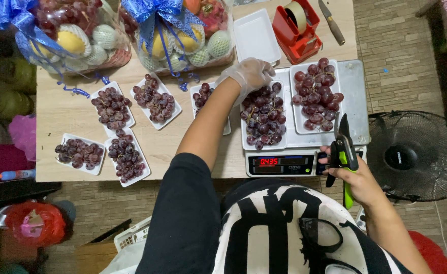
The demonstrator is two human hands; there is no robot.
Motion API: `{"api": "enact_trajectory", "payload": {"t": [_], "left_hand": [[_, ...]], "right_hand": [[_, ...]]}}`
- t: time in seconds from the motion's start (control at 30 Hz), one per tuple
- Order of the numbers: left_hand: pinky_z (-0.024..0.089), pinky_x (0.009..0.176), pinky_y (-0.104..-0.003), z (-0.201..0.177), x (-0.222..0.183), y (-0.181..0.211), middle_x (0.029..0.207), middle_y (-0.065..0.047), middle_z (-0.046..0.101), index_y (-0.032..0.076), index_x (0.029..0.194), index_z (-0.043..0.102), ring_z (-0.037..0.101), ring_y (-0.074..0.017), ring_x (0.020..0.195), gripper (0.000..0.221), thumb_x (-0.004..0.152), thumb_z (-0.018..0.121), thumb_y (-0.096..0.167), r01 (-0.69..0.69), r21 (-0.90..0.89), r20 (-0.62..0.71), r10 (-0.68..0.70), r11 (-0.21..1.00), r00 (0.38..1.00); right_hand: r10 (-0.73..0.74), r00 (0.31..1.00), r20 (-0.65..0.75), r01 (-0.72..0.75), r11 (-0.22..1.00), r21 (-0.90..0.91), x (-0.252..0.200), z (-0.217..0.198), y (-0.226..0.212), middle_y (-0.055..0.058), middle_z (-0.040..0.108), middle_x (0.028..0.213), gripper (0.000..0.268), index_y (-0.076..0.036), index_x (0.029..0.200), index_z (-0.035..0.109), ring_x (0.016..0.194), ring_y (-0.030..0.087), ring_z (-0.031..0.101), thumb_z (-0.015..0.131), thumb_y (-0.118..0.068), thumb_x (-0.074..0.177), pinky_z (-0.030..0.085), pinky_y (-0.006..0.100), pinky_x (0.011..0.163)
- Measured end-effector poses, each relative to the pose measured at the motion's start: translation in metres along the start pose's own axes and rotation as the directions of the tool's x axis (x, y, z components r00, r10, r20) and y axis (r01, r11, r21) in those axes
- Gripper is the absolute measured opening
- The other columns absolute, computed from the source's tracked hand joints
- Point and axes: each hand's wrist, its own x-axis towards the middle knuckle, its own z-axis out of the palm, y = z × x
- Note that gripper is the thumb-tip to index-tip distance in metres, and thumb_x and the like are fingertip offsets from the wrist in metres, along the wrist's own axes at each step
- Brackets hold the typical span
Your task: Trimming grape bunches with shears and portioning them into trays using a digital scale.
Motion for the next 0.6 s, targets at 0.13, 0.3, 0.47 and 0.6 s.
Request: {"api": "enact_trajectory", "payload": {"t": [0.13, 0.3, 0.47, 0.6], "left_hand": [[0.057, 0.08, -0.027, -0.002, -0.032, 0.027, 0.103, 0.001, 0.072, 0.025, 0.106, 0.073, 0.067, -0.0155, 0.091, 0.017, 0.096, 0.065, 0.036, -0.169, 0.338, 0.001, 0.179, 0.926, 0.984], [0.057, 0.079, -0.033, 0.021, -0.045, 0.06, 0.102, -0.001, 0.069, 0.021, 0.106, 0.073, 0.066, -0.0204, 0.093, 0.03, 0.095, 0.063, 0.047, -0.24, 0.579, 0.158, 0.182, 0.779, 0.971], [0.058, 0.073, -0.039, 0.044, -0.029, 0.071, 0.101, -0.003, 0.07, 0.012, 0.104, 0.075, 0.067, -0.0238, 0.09, 0.029, 0.089, 0.062, 0.033, -0.231, 0.717, 0.212, 0.11, 0.658, 0.971], [0.058, 0.08, -0.043, 0.043, -0.028, 0.064, 0.107, -0.008, 0.07, 0.01, 0.108, 0.075, 0.068, -0.029, 0.096, 0.029, 0.09, 0.066, 0.032, -0.25, 0.7, 0.242, 0.107, 0.669, 0.964]], "right_hand": [[0.045, 0.999, -0.01, -0.045, 0.999, -0.014, 0.0, 0.003, -0.007, 0.015, 0.062, 0.147, 0.062, 0.0, 0.139, 0.058, 0.12, 0.031, 0.069, 0.059, 0.004, 0.077, 0.06, 0.045, 0.095], [0.008, 1.0, 0.023, -0.008, 1.0, -0.005, 0.0, 0.002, -0.004, 0.016, 0.06, 0.148, 0.062, -0.001, 0.14, 0.056, 0.122, 0.031, 0.068, 0.056, 0.004, 0.078, 0.061, 0.048, 0.097], [-0.011, 0.999, 0.043, 0.008, 0.998, 0.058, -0.001, 0.002, 0.0, 0.019, 0.058, 0.149, 0.062, 0.002, 0.14, 0.054, 0.121, 0.034, 0.067, 0.052, 0.003, 0.078, 0.062, 0.049, 0.093], [0.021, 1.0, 0.013, -0.022, 0.999, 0.04, -0.004, 0.002, 0.0, 0.018, 0.059, 0.149, 0.063, 0.001, 0.14, 0.054, 0.121, 0.033, 0.067, 0.053, 0.001, 0.077, 0.061, 0.049, 0.095]]}}
